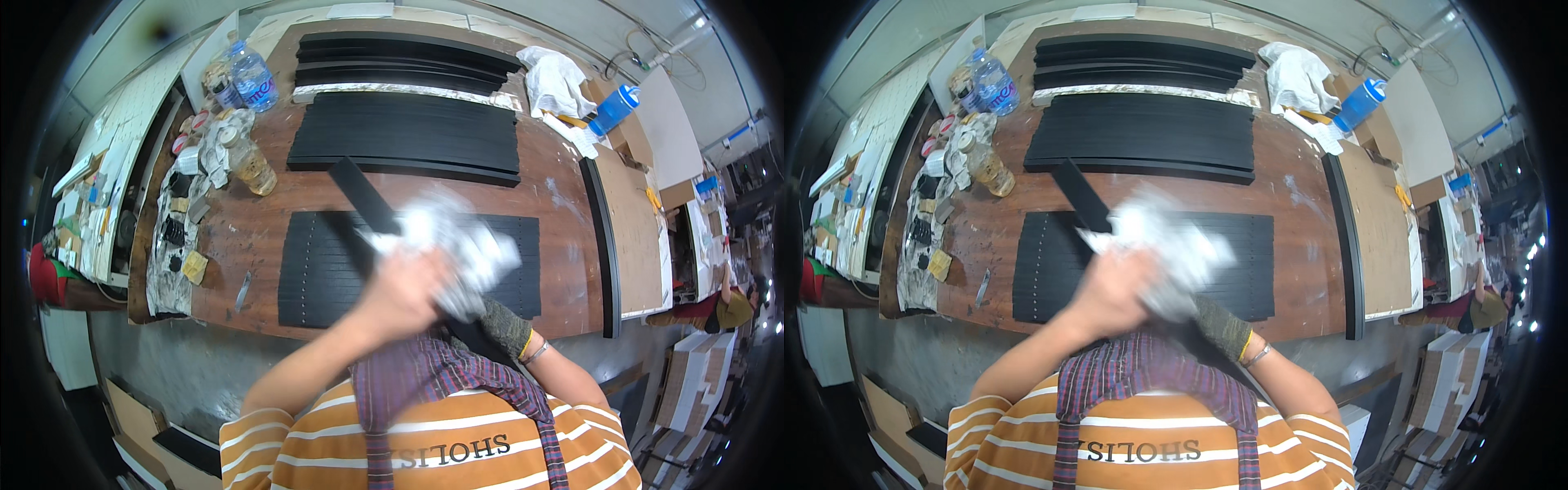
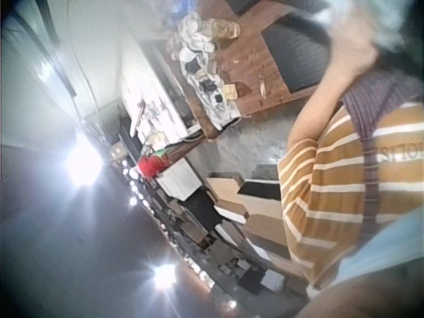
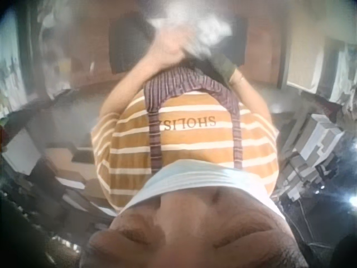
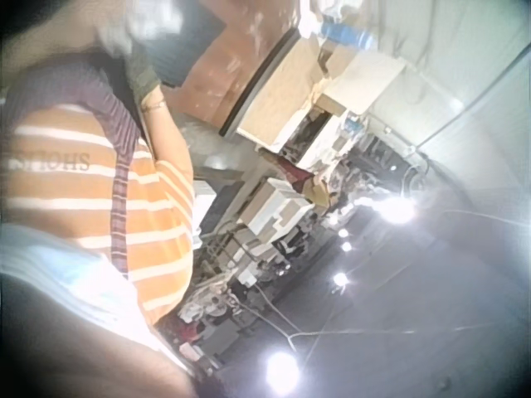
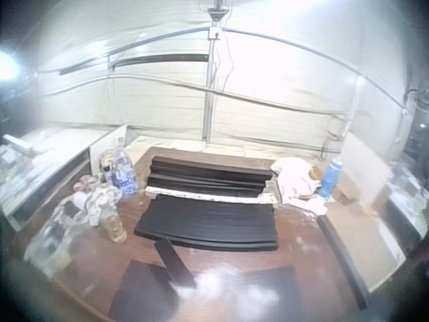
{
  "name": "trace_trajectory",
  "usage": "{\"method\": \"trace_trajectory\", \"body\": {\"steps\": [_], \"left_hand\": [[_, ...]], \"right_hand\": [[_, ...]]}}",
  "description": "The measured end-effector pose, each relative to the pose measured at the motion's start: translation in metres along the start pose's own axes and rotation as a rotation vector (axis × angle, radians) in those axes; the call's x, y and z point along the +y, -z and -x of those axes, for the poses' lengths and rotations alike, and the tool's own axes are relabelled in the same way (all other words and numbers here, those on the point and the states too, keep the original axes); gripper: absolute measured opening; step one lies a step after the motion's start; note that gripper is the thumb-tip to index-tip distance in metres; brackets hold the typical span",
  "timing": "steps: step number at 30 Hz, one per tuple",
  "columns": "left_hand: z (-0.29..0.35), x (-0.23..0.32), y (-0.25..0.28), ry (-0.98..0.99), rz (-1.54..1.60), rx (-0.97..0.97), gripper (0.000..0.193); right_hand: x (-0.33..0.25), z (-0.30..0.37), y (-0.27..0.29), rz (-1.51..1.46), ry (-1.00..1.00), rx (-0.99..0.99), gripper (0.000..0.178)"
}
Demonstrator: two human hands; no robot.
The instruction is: The person wipes black rectangular planks on a workbench using a white cloth and a yellow sponge. They handle the planks one at a time, wiping each surface and edges, then placing them back on the bench.
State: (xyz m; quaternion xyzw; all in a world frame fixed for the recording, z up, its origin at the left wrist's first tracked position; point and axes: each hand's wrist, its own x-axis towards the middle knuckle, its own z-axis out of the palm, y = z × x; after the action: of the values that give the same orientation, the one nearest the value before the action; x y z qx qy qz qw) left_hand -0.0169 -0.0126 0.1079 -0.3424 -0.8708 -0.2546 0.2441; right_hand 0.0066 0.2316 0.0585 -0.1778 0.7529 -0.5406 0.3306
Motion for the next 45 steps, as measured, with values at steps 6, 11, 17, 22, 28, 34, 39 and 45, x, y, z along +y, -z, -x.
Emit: {"method": "trace_trajectory", "body": {"steps": [6,11,17,22,28,34,39,45], "left_hand": [[0.030,-0.095,-0.004,0.185,-0.089,0.141,0.032],[0.071,-0.195,0.016,0.749,0.227,0.259,0.022],[0.137,-0.166,0.030,0.892,0.012,0.538,0.020],[0.190,-0.117,0.006,0.956,0.055,0.473,0.022],[0.200,-0.114,-0.011,0.892,-0.114,0.383,0.036],[0.197,-0.113,-0.009,0.927,-0.118,0.357,0.039],[0.196,-0.111,-0.009,0.931,-0.145,0.369,0.040],[0.196,-0.112,-0.010,0.912,-0.145,0.365,0.041]], "right_hand": [[0.000,0.012,0.002,0.560,-0.066,-0.285,0.036],[0.067,0.017,-0.016,-0.082,-0.015,-0.093,0.033],[0.033,0.004,0.000,0.096,0.263,-0.034,0.041],[-0.065,-0.048,0.043,0.490,-0.317,-0.089,0.047],[-0.060,-0.166,0.068,1.117,0.004,0.150,0.044],[-0.027,-0.244,0.077,1.167,0.002,0.132,0.038],[-0.014,-0.266,0.074,1.110,-0.079,0.261,0.035],[-0.009,-0.232,0.090,0.970,0.060,0.465,0.030]]}}
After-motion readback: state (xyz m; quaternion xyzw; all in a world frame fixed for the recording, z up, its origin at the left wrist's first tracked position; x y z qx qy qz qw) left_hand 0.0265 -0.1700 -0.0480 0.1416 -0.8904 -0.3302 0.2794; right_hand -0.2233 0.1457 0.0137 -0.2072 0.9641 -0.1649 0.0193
